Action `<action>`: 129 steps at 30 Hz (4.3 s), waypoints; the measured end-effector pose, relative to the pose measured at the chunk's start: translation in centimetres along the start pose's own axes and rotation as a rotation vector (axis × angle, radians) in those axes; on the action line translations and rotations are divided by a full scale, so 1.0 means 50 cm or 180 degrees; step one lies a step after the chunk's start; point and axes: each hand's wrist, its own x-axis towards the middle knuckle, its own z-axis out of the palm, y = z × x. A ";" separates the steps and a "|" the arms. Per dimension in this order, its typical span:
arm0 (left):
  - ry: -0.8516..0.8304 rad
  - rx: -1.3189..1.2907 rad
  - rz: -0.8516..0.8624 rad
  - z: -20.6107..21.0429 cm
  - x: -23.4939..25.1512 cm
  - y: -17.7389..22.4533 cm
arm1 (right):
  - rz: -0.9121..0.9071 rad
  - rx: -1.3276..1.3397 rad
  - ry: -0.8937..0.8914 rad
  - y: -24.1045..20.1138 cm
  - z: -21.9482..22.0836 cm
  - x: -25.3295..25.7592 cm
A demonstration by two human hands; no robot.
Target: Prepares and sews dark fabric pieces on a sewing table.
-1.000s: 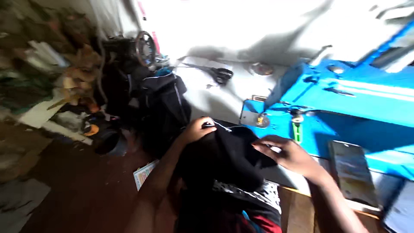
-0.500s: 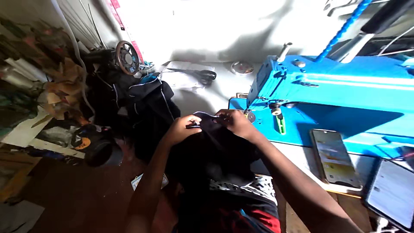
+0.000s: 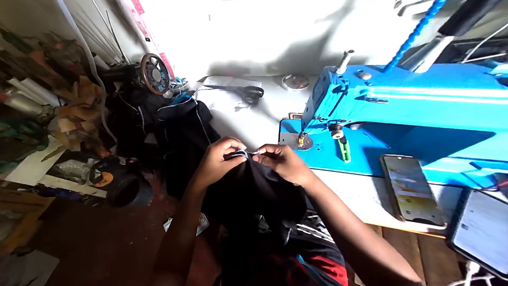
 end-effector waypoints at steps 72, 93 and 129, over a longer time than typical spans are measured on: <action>0.0721 0.0487 0.0282 -0.050 0.110 0.151 | -0.0793 -0.2739 0.1824 0.111 0.064 -0.173; 0.0848 0.0372 -0.0263 -0.079 0.017 0.069 | -0.1526 0.0009 0.2710 -0.023 -0.060 -0.184; 0.0595 0.0530 0.0455 -0.011 0.046 0.102 | 0.0128 -0.1666 0.1561 0.034 -0.179 -0.279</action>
